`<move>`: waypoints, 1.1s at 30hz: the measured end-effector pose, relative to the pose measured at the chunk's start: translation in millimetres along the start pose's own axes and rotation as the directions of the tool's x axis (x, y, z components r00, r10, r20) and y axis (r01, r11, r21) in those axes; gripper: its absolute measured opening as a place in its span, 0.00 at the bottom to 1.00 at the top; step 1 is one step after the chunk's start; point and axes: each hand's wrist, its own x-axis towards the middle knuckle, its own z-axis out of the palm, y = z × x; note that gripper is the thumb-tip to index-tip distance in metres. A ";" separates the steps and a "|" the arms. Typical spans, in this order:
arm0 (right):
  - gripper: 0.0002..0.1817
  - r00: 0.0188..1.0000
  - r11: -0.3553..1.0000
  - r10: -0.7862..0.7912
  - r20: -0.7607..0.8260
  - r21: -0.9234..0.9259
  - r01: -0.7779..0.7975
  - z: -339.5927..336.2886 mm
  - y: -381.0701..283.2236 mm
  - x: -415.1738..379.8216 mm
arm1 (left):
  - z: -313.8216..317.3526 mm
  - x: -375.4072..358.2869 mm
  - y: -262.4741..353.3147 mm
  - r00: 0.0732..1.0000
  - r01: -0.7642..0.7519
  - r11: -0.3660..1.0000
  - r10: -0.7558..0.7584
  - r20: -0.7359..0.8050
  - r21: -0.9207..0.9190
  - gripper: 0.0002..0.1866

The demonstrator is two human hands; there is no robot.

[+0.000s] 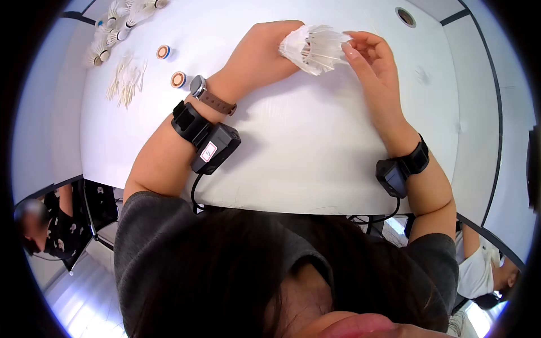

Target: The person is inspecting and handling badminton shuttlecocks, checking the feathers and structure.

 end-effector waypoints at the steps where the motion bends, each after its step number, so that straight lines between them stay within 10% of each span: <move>1: 0.12 1.000 1.000 0.019 -0.009 0.018 -0.019 0.9 1.1 -0.4 | 0.1 0.1 -0.5 1.000 -0.015 1.000 0.015 -0.006 -0.006 0.11; 33: 0.12 0.990 0.989 0.141 -0.006 0.033 -0.141 -10.7 3.3 3.6 | -0.5 1.4 -4.2 0.996 -0.086 0.996 0.086 0.004 0.018 0.11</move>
